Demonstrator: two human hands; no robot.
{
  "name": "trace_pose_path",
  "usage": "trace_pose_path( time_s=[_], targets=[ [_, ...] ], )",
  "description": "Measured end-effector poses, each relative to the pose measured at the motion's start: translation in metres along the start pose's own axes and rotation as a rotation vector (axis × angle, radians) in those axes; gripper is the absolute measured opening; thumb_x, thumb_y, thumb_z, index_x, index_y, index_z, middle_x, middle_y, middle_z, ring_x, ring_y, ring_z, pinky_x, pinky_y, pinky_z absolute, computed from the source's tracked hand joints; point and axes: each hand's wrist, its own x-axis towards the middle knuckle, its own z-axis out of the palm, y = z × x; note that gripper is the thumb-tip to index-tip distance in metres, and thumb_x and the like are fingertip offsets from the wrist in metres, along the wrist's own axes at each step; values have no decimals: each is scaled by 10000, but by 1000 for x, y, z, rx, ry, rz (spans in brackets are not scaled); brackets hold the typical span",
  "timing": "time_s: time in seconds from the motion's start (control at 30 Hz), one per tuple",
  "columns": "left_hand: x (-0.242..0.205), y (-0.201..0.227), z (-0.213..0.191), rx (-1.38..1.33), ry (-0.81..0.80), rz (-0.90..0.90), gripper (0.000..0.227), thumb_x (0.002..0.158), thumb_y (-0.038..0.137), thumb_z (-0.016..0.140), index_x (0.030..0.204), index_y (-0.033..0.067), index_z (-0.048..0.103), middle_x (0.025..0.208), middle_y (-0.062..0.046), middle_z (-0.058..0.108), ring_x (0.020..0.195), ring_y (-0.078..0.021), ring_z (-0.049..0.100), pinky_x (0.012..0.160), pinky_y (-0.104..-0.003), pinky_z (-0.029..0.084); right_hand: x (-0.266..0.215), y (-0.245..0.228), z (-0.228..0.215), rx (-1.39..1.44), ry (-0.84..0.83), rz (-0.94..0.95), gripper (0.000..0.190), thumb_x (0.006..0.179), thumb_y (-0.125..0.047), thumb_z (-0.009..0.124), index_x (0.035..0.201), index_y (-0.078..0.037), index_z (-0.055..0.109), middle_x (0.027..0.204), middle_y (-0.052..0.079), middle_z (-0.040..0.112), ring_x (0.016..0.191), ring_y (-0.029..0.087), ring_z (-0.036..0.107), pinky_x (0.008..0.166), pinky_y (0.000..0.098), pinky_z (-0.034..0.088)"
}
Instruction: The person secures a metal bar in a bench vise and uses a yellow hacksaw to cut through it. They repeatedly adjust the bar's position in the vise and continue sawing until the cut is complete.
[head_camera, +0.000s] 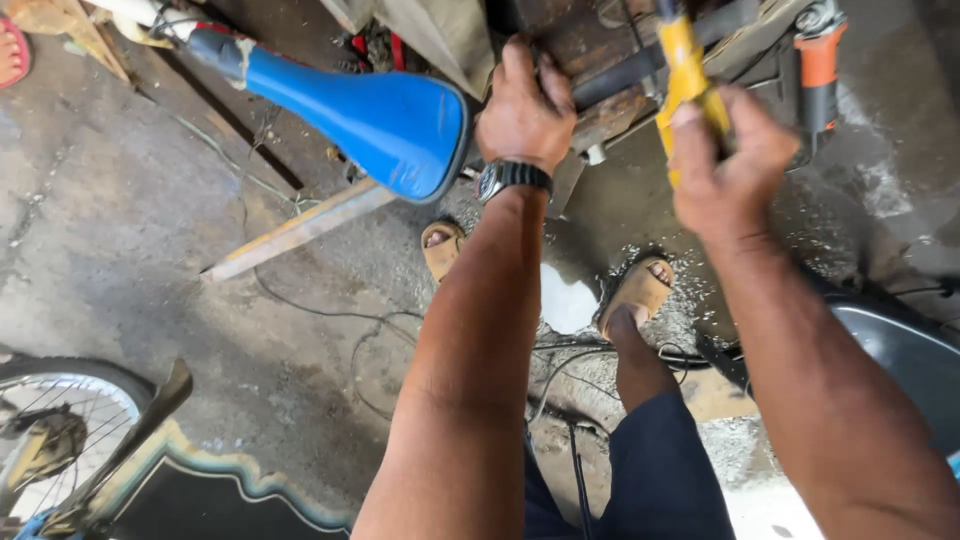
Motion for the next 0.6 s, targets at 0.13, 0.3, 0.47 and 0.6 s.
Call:
trace_pose_path(
  time_s=[0.13,0.3,0.47,0.6],
  targets=[
    [0,-5,10,-39,20,65,434,1008,475,352,1340,201,413,1174,-151,730,818,-508,712,551,-652,523,-26,-11,-27,222,5,258,256,1149,-213,581,1049,13,648,777,51,588,692,147,562,664,313,486],
    [-2,4,0,-62,71,65,368,1015,440,369,1269,182,431,1094,-167,715,779,-509,699,559,-655,526,-121,-73,-106,-298,-69,657,412,1095,-429,599,1209,-75,776,793,-7,641,727,121,549,672,293,422],
    [0,3,3,-55,49,43,390,1012,442,378,1308,194,430,1095,-157,723,769,-480,727,523,-624,538,-33,4,6,286,88,305,305,1069,-211,571,1184,31,716,779,46,572,656,116,531,581,280,452],
    [-4,6,-6,-88,-64,-5,445,976,462,352,1339,214,422,1213,-167,719,921,-501,717,641,-662,534,-49,18,-20,229,82,316,181,1078,-189,622,1047,-19,676,797,29,642,721,143,605,729,331,557]
  ],
)
